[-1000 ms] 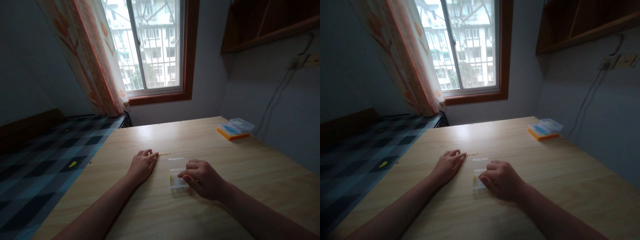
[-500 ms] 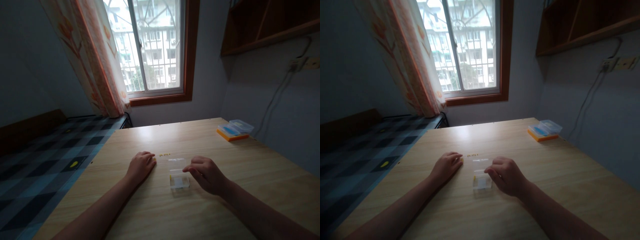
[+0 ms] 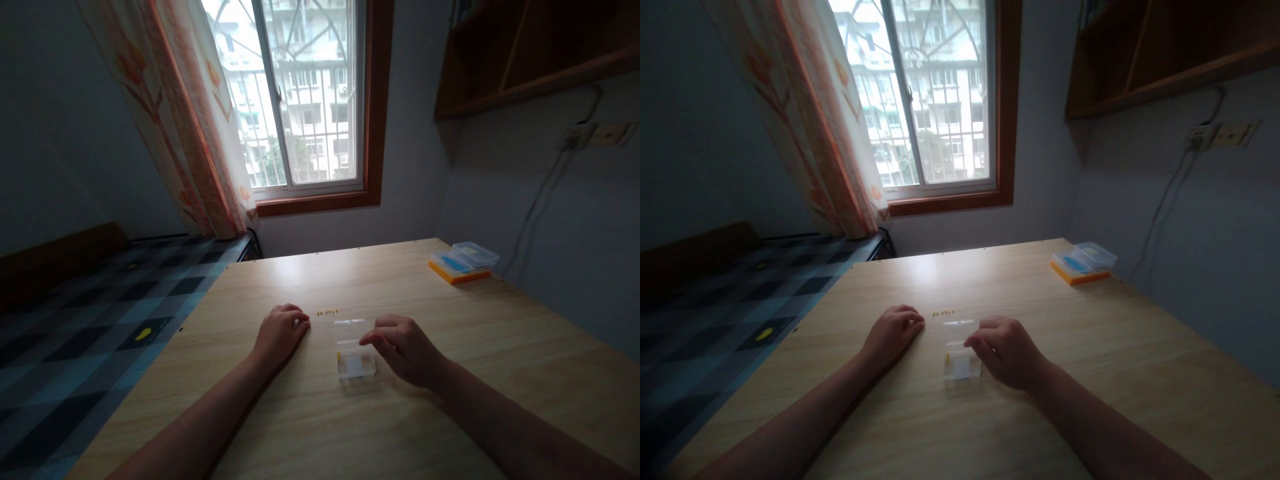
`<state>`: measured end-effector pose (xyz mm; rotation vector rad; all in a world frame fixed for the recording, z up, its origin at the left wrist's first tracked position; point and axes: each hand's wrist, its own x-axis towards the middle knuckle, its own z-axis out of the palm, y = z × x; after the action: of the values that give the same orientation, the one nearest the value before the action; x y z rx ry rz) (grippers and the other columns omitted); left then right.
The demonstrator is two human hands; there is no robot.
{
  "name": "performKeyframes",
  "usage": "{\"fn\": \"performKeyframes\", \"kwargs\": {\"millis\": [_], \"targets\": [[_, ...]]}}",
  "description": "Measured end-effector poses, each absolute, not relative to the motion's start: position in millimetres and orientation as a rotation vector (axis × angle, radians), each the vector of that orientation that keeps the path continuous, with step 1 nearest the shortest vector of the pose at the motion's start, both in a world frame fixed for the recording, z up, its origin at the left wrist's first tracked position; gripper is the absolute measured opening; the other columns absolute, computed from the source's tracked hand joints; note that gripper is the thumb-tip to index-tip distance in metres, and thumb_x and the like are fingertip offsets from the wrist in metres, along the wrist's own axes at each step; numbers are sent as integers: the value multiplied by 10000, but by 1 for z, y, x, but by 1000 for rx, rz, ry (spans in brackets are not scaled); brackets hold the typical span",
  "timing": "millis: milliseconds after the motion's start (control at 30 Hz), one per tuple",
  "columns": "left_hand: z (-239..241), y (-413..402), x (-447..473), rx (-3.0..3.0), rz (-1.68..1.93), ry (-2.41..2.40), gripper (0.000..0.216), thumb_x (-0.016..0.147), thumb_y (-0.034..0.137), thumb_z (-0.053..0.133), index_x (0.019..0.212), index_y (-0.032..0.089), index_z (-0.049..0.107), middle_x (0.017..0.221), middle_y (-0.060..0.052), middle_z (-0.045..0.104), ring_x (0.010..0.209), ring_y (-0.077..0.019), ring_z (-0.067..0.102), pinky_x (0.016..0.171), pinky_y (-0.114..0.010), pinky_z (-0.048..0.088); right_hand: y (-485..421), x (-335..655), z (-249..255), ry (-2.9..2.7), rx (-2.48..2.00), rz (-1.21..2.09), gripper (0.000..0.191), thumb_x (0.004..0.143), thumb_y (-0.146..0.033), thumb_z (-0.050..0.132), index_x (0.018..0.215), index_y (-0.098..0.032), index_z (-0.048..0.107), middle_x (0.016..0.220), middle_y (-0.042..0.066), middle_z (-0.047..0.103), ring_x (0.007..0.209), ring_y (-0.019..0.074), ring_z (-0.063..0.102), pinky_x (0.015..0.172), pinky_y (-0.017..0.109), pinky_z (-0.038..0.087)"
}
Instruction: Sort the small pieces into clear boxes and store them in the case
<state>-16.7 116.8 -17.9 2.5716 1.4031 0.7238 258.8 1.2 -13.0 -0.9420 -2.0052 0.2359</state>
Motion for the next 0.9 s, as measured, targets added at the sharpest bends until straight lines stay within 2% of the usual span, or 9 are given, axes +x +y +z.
{"fn": "performKeyframes", "kwargs": {"millis": [133, 333, 500, 633, 833, 900], "targets": [[-11, 105, -12, 2537, 777, 1384, 130, 887, 248, 665, 894, 215, 790, 963, -67, 721, 880, -242, 665, 822, -366, 511, 2, 262, -12, -1976, -961, 221, 445, 1048, -365, 422, 882, -160, 781, 639, 25, 563, 622, 122, 546, 618, 238, 355], [5, 66, 12, 2503, 724, 1226, 110, 888, 221, 691, 939, 233, 789, 834, -19, 696, 696, -155, 639, 715, -268, 496, 1, 268, -8, -1944, -1000, 236, 433, 1043, -360, 433, 891, -157, 783, 651, 29, 584, 623, 119, 565, 617, 229, 366], [6, 40, 34, 2478, 585, 1127, 97, 850, 212, 741, 908, 263, 799, 794, 3, 697, 679, -144, 641, 674, -241, 483, 3, 266, -8, -1996, -1029, 303, 436, 1045, -368, 418, 903, -172, 781, 705, 35, 641, 659, 121, 609, 642, 225, 392], [1, 36, 42, 2464, 513, 1155, 89, 849, 233, 738, 900, 263, 804, 803, -10, 704, 694, -171, 646, 677, -271, 474, 4, 263, -9, -2067, -1050, 360, 447, 1047, -373, 405, 895, -178, 777, 758, 40, 690, 687, 121, 638, 667, 222, 407], [3, 38, 42, 2444, 481, 1161, 141, 852, 253, 727, 974, 273, 795, 840, -20, 694, 722, -184, 637, 694, -292, 462, 1, 263, -11, -2190, -1130, 412, 474, 1051, -376, 398, 836, -168, 766, 744, 41, 688, 654, 112, 613, 641, 221, 380], [6, 38, 36, 2435, 540, 1117, 119, 885, 277, 686, 938, 253, 790, 831, -22, 677, 711, -170, 623, 686, -283, 457, -1, 263, -9, -2219, -1140, 437, 468, 1055, -355, 387, 858, -165, 765, 773, 46, 692, 669, 112, 607, 651, 221, 380]]}}
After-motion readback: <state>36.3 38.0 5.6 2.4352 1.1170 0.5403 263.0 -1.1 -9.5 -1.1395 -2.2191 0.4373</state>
